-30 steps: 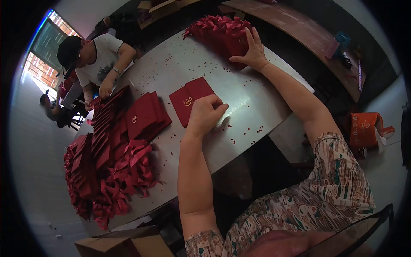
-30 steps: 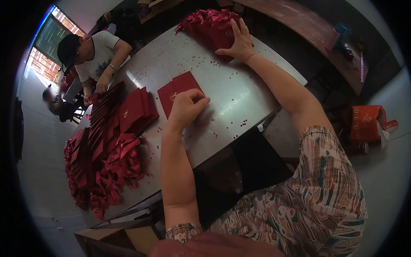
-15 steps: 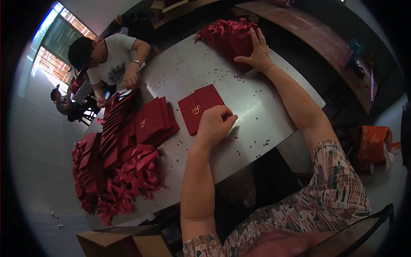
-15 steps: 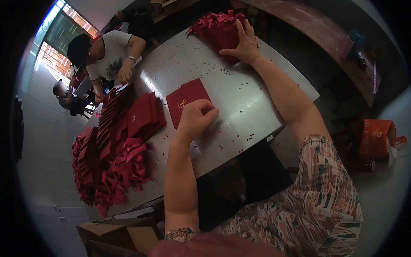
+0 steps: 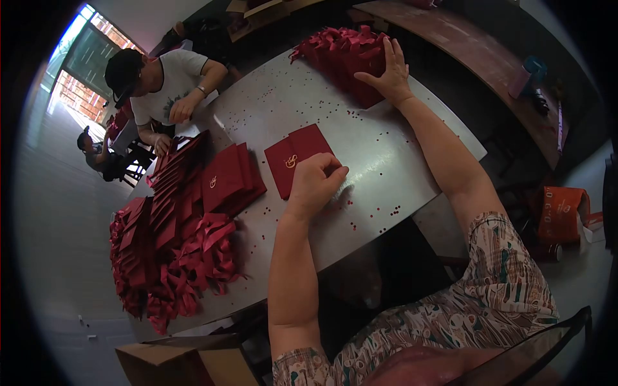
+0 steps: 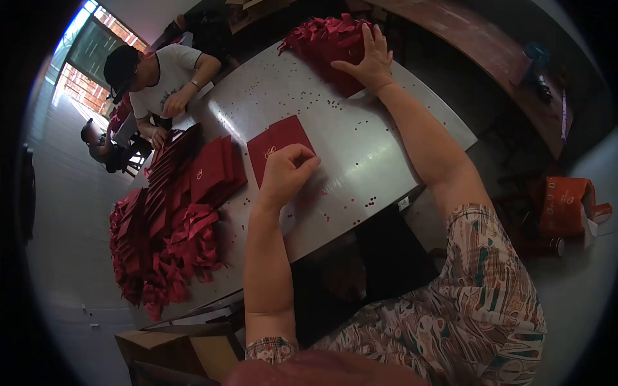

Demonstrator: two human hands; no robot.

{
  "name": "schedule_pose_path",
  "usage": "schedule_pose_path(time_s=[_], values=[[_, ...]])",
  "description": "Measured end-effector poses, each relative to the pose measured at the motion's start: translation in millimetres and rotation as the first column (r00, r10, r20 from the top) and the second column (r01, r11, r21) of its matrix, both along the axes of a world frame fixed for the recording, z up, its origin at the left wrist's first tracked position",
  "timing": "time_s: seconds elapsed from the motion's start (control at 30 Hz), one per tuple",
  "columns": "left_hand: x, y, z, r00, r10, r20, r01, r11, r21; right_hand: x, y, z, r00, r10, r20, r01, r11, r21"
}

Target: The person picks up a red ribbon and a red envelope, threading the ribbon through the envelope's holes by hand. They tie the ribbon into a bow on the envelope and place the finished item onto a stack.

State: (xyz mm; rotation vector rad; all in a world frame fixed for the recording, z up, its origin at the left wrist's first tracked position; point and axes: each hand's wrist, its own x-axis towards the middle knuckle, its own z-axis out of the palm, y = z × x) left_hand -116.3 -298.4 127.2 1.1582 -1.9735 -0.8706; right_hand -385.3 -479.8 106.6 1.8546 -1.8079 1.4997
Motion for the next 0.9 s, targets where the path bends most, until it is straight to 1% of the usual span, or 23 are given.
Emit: schedule_pose_path(time_s=[0.03, 0.07, 0.1, 0.13, 0.17, 0.23, 0.3, 0.37, 0.43, 0.47, 0.5, 0.53, 0.57, 0.6, 0.63, 0.67, 0.7, 0.73, 0.8, 0.83, 0.9], values=[[-2, -1, 3, 1.000, 0.019, 0.000, -0.019, 1.000, 0.013, 0, -2, -1, 1.000, 0.001, 0.001, -0.001, 0.999, -0.034], [-3, 0, 3, 1.000, 0.002, -0.001, -0.002, 1.000, -0.023, -2, -3, -1, 0.999, 0.042, 0.019, -0.041, 0.997, -0.060], [-1, 2, 3, 1.000, 0.000, 0.008, 0.001, 0.999, -0.055, -3, -7, -6, 0.999, -0.032, -0.020, 0.029, 0.991, -0.133], [1, 1, 1, 1.000, 0.005, 0.016, -0.004, 0.999, -0.052, -2, -10, -7, 0.993, -0.106, -0.048, 0.093, 0.972, -0.216], [1, 0, 0, 1.000, 0.008, 0.023, -0.006, 0.999, -0.052, -2, -4, -1, 0.999, -0.039, -0.024, 0.034, 0.982, -0.186], [1, 2, 3, 1.000, 0.009, 0.011, -0.009, 1.000, 0.005, -6, 3, 8, 1.000, 0.031, 0.005, -0.029, 0.980, -0.196], [1, 1, -3, 0.999, 0.017, -0.035, -0.015, 0.999, 0.047, 5, 11, 25, 0.998, 0.061, 0.009, -0.058, 0.972, -0.229], [-1, 0, -4, 0.998, 0.055, -0.005, -0.055, 0.998, 0.025, 36, 40, 53, 0.966, 0.210, 0.152, -0.170, 0.956, -0.239], [-2, -3, -6, 0.999, 0.012, 0.036, -0.010, 0.999, -0.045, 78, 67, 81, 0.904, 0.326, 0.277, -0.249, 0.928, -0.279], [-2, -2, -6, 0.998, 0.019, 0.062, -0.018, 1.000, -0.025, 81, 64, 77, 0.830, 0.525, 0.190, -0.490, 0.848, -0.203], [-2, -1, -7, 0.999, 0.025, 0.030, -0.026, 0.999, 0.030, 100, 73, 78, 0.760, 0.640, 0.115, -0.623, 0.767, -0.151], [-3, 0, -6, 0.999, 0.033, -0.003, -0.033, 0.996, 0.084, 121, 86, 83, 0.663, 0.746, 0.058, -0.742, 0.666, -0.084], [-3, 1, -4, 0.997, 0.067, 0.049, -0.069, 0.997, 0.024, 145, 98, 87, 0.553, 0.832, -0.034, -0.833, 0.552, -0.043], [-1, -3, -8, 1.000, 0.022, 0.014, -0.022, 0.999, -0.030, 169, 112, 94, 0.426, 0.896, -0.123, -0.902, 0.431, 0.009], [0, -7, -14, 0.999, -0.026, -0.020, 0.024, 0.996, -0.089, 193, 128, 99, 0.339, 0.922, -0.186, -0.926, 0.362, 0.107], [-4, -8, -21, 0.989, -0.017, -0.148, -0.022, 0.965, -0.262, 216, 142, 103, 0.245, 0.939, -0.242, -0.932, 0.297, 0.209], [-6, -10, -25, 0.987, -0.031, -0.157, -0.018, 0.954, -0.299, 239, 152, 103, 0.173, 0.954, -0.244, -0.939, 0.235, 0.252], [-4, -11, -24, 0.989, -0.032, -0.142, -0.010, 0.958, -0.285, 262, 161, 101, 0.102, 0.964, -0.245, -0.940, 0.174, 0.293], [-6, -8, -23, 0.993, -0.019, -0.114, -0.012, 0.965, -0.261, 306, 173, 96, 0.008, 0.965, -0.263, -0.918, 0.111, 0.382], [-6, -6, -23, 0.994, -0.011, -0.107, -0.017, 0.967, -0.253, 326, 180, 93, -0.006, 0.965, -0.263, -0.917, 0.100, 0.387], [-3, 1, -24, 0.995, -0.006, -0.104, -0.020, 0.968, -0.250, 362, 196, 90, -0.110, 0.924, -0.365, -0.918, 0.046, 0.393]])
